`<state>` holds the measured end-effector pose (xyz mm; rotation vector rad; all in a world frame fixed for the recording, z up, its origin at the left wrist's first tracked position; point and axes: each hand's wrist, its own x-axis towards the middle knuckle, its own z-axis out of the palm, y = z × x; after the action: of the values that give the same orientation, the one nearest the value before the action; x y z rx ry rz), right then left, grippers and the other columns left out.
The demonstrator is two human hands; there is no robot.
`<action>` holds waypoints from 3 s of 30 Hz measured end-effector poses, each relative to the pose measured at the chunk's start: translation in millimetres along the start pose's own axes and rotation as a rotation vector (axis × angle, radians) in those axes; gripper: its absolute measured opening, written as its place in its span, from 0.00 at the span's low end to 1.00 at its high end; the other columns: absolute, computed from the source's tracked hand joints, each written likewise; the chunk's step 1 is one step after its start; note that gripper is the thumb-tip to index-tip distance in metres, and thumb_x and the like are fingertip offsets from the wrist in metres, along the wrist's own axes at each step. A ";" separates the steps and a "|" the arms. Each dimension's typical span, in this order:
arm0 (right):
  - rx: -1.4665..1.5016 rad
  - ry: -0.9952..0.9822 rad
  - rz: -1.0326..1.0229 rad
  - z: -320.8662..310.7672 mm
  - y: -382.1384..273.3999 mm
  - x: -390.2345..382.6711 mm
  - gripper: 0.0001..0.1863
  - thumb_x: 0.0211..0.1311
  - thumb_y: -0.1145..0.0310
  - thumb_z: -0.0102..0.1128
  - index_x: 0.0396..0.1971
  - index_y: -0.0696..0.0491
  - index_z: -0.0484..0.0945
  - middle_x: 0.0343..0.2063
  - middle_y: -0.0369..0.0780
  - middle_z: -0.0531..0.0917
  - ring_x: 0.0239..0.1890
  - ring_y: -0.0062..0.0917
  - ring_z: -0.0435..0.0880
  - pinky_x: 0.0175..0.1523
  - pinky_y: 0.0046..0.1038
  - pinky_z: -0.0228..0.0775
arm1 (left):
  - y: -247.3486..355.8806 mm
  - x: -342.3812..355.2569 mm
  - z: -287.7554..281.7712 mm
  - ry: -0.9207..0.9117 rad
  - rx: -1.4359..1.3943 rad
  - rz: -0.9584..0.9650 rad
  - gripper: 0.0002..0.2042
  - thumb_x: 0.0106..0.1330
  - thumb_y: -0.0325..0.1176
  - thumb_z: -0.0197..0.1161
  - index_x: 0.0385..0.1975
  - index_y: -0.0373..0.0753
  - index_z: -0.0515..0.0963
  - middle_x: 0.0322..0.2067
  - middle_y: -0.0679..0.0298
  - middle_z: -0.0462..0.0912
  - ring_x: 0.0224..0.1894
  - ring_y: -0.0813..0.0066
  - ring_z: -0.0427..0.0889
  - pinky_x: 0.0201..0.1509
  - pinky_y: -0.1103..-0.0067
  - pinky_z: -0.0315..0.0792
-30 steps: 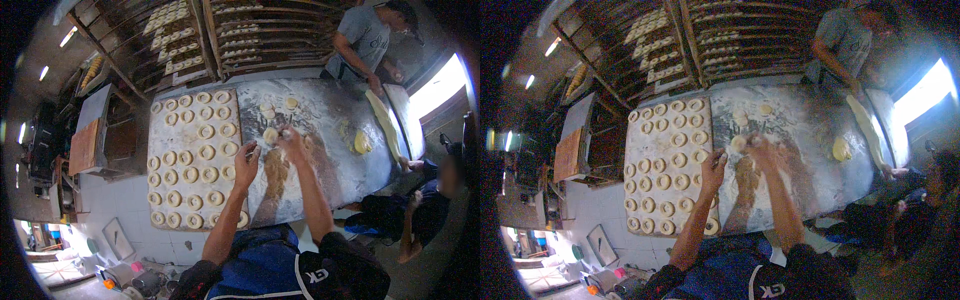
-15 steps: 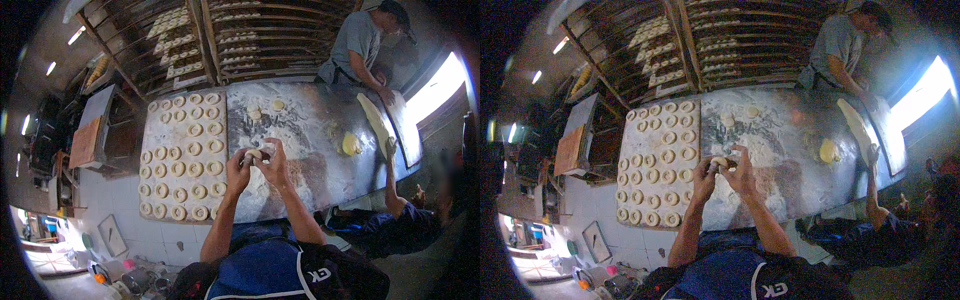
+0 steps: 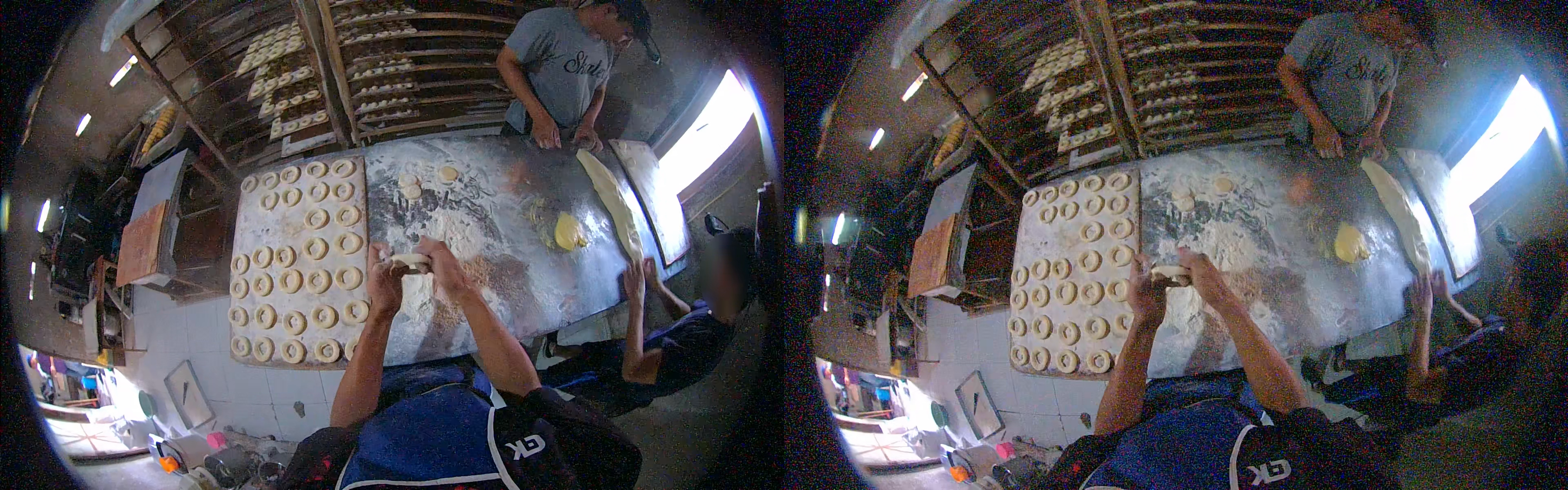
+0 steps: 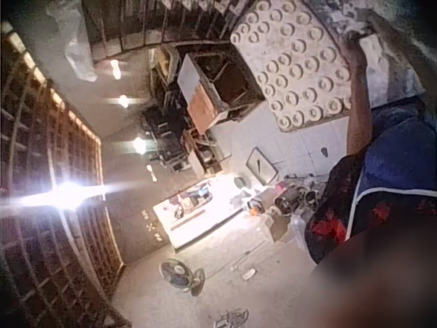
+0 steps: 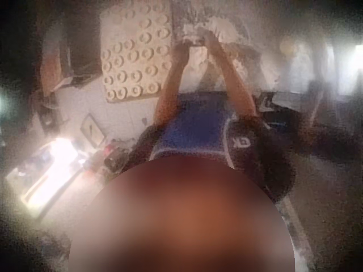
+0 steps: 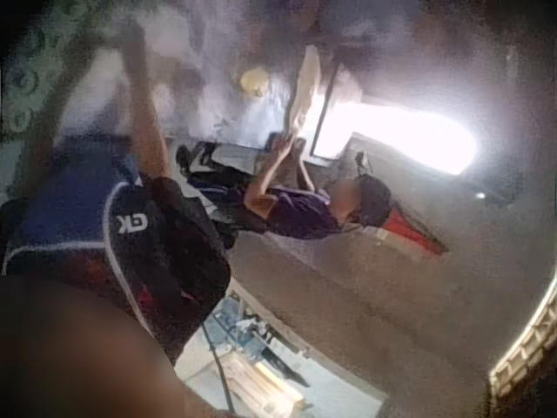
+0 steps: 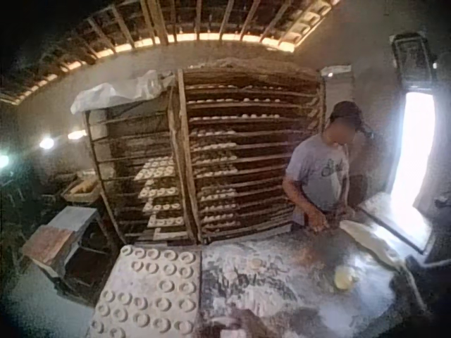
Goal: The person shapes small dough pieces into ring forms by hand and places them on a floured wooden board. A coworker also shapes dough nearby. The shaped dough is arranged in rows on the board.
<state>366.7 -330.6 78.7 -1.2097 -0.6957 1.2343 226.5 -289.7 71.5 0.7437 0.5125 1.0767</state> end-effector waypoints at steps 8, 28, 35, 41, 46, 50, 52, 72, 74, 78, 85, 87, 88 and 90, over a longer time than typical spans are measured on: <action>-1.150 0.110 -0.185 19.6 34.4 -19.9 0.23 0.70 0.51 0.40 0.52 0.55 0.70 0.39 0.50 0.78 0.41 0.42 0.77 0.47 0.40 0.69 | -42.5 10.0 -35.2 0.212 0.696 0.110 0.18 0.73 0.44 0.42 0.39 0.35 0.72 0.34 0.57 0.76 0.37 0.65 0.75 0.39 0.66 0.69; -0.785 0.096 -0.024 69.0 93.1 2.4 0.25 0.71 0.54 0.41 0.59 0.56 0.61 0.49 0.46 0.73 0.51 0.34 0.72 0.55 0.36 0.66 | -17.3 15.2 -107.6 0.166 1.063 0.801 0.12 0.62 0.37 0.54 0.32 0.32 0.69 0.16 0.51 0.71 0.20 0.44 0.71 0.26 0.59 0.65; -0.453 0.274 0.092 92.2 106.6 30.7 0.21 0.70 0.61 0.41 0.58 0.55 0.60 0.50 0.50 0.72 0.55 0.40 0.72 0.55 0.37 0.66 | -12.9 17.0 -127.2 0.244 0.690 0.216 0.09 0.59 0.34 0.55 0.34 0.35 0.72 0.25 0.51 0.77 0.28 0.47 0.74 0.36 0.62 0.64; -1.939 -0.011 0.133 52.2 134.1 8.5 0.23 0.65 0.51 0.45 0.48 0.55 0.72 0.25 0.45 0.81 0.27 0.40 0.81 0.35 0.46 0.70 | -5.2 15.2 -152.7 0.172 0.869 0.191 0.14 0.66 0.41 0.51 0.30 0.36 0.74 0.21 0.56 0.76 0.26 0.54 0.77 0.34 0.64 0.69; -1.691 -0.168 -0.213 78.6 136.1 24.5 0.22 0.67 0.53 0.46 0.51 0.55 0.71 0.33 0.45 0.80 0.32 0.36 0.82 0.34 0.40 0.72 | 24.9 20.8 -172.0 0.085 1.170 0.273 0.19 0.72 0.47 0.46 0.26 0.39 0.73 0.17 0.64 0.73 0.21 0.61 0.76 0.29 0.66 0.71; -0.351 -0.079 -0.212 126.0 155.5 74.9 0.21 0.69 0.50 0.48 0.45 0.54 0.74 0.30 0.39 0.78 0.30 0.26 0.77 0.38 0.30 0.69 | 47.3 30.8 -174.0 0.271 0.202 0.105 0.19 0.71 0.47 0.46 0.25 0.37 0.68 0.20 0.57 0.72 0.21 0.55 0.72 0.27 0.65 0.68; -0.580 -0.048 -0.180 133.8 161.8 81.9 0.22 0.68 0.50 0.49 0.44 0.55 0.74 0.31 0.40 0.78 0.33 0.28 0.76 0.41 0.31 0.67 | 58.6 30.5 -175.9 0.318 0.222 -0.081 0.20 0.70 0.48 0.47 0.25 0.36 0.68 0.20 0.55 0.74 0.20 0.53 0.72 0.26 0.64 0.68; -0.853 -0.020 -0.170 250.6 46.1 192.8 0.29 0.49 0.61 0.67 0.50 0.59 0.72 0.44 0.51 0.80 0.44 0.44 0.80 0.51 0.40 0.72 | 130.1 195.7 -269.9 0.430 1.083 0.230 0.18 0.68 0.42 0.51 0.25 0.31 0.72 0.18 0.51 0.73 0.22 0.52 0.72 0.28 0.65 0.66; -1.115 0.059 -0.158 248.0 56.2 205.0 0.34 0.49 0.60 0.67 0.55 0.60 0.68 0.46 0.53 0.79 0.47 0.46 0.79 0.54 0.41 0.70 | 132.4 214.2 -289.7 0.401 1.167 0.154 0.15 0.64 0.39 0.56 0.28 0.31 0.74 0.20 0.48 0.76 0.26 0.49 0.76 0.31 0.63 0.69; -1.302 0.217 -0.301 175.0 91.0 203.2 0.38 0.49 0.58 0.68 0.57 0.61 0.66 0.47 0.53 0.78 0.50 0.47 0.78 0.54 0.42 0.70 | 143.6 212.4 -317.7 0.188 1.431 0.298 0.11 0.56 0.36 0.64 0.31 0.34 0.79 0.25 0.50 0.80 0.31 0.52 0.80 0.35 0.64 0.72; -1.658 0.796 -0.346 -24.3 74.0 180.7 0.21 0.57 0.62 0.59 0.48 0.57 0.74 0.38 0.49 0.81 0.44 0.44 0.79 0.50 0.43 0.69 | 138.0 204.4 -286.7 0.250 1.697 0.363 0.11 0.51 0.42 0.71 0.26 0.42 0.81 0.25 0.60 0.80 0.32 0.57 0.79 0.34 0.64 0.71; -1.710 0.731 -0.138 -57.5 61.2 165.8 0.20 0.60 0.61 0.54 0.49 0.55 0.74 0.41 0.48 0.81 0.46 0.43 0.78 0.51 0.43 0.69 | 131.2 203.7 -283.9 0.354 1.696 0.316 0.12 0.51 0.42 0.70 0.25 0.42 0.80 0.25 0.60 0.80 0.33 0.57 0.78 0.35 0.63 0.71; -1.727 0.683 -0.050 -65.2 56.1 170.6 0.20 0.61 0.61 0.51 0.50 0.54 0.75 0.42 0.47 0.81 0.47 0.42 0.78 0.52 0.43 0.68 | 125.0 202.0 -282.2 0.291 1.693 0.483 0.13 0.52 0.45 0.69 0.27 0.43 0.80 0.26 0.61 0.80 0.31 0.59 0.79 0.34 0.64 0.71; -1.743 0.521 0.040 -62.0 56.7 199.9 0.20 0.64 0.59 0.47 0.51 0.52 0.75 0.46 0.45 0.81 0.49 0.41 0.78 0.53 0.42 0.68 | 112.2 197.0 -274.0 0.301 1.765 0.186 0.16 0.55 0.45 0.64 0.36 0.40 0.79 0.35 0.57 0.81 0.39 0.58 0.78 0.44 0.63 0.71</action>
<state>455.9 -166.4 -31.1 -2.7622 -1.3628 -0.0230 46.9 0.9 -27.3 2.1738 1.7302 0.6737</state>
